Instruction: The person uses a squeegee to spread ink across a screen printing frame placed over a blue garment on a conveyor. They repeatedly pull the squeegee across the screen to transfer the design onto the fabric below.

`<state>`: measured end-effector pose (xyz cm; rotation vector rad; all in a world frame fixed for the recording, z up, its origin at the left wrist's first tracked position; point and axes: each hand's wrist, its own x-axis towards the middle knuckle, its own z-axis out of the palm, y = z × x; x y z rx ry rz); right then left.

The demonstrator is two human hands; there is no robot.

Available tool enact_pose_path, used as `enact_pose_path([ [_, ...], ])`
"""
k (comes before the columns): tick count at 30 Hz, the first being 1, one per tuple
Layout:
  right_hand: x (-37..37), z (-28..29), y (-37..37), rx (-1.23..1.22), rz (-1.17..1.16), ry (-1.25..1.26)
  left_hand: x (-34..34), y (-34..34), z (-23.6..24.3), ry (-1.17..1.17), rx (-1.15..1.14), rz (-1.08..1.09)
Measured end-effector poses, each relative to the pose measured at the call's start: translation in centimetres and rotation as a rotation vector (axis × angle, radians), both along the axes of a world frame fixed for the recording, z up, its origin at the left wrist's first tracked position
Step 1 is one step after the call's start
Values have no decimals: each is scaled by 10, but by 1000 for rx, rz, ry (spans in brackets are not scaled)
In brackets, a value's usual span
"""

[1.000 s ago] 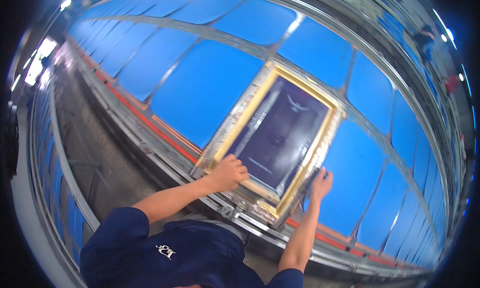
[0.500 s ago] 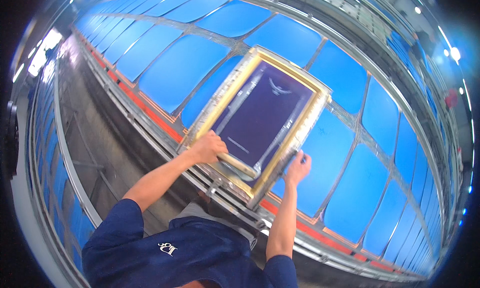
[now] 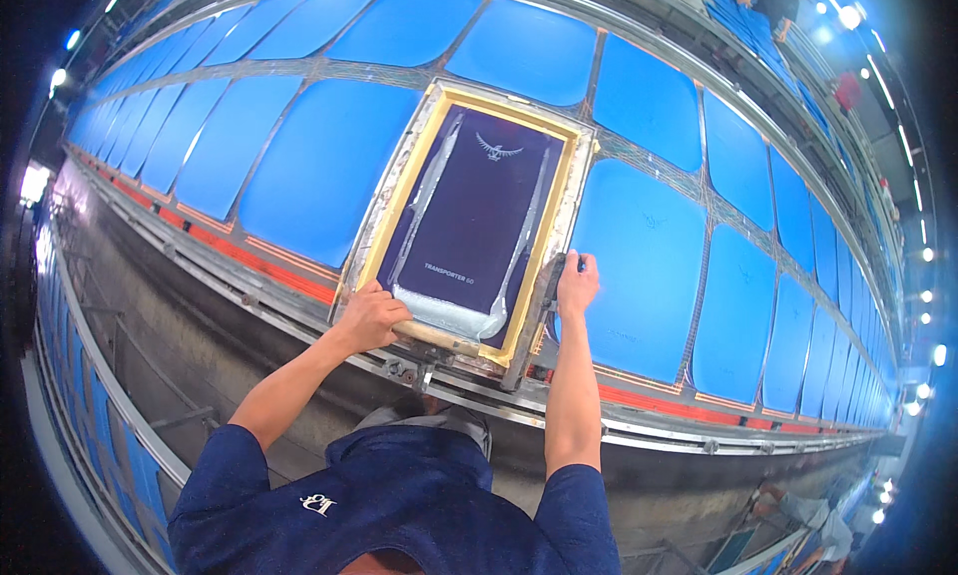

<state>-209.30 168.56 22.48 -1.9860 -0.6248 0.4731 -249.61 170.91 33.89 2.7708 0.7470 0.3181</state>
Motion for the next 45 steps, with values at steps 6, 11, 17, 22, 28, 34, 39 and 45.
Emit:
enact_pose_path([
  [6,-4,6,0,-99,67,-93,39,79,-6,93,-31,-49],
  [11,19,72,30,-680,391,-208,115,228,-13,72,42,-33],
  [17,55,129,186,108,582,-292,200,370,-12,-50,-8,-6],
  [22,48,136,293,-275,917,-575,227,403,-6,79,-44,-18],
  [28,30,102,292,-432,931,-628,211,380,-28,1,-69,62],
  [34,-38,97,165,-323,970,-665,138,247,-22,-39,-24,29],
  [39,-118,100,4,-223,1003,-630,51,89,-12,27,-85,-13],
  [45,-121,112,-11,-308,1084,-574,42,69,-8,23,-124,9],
])
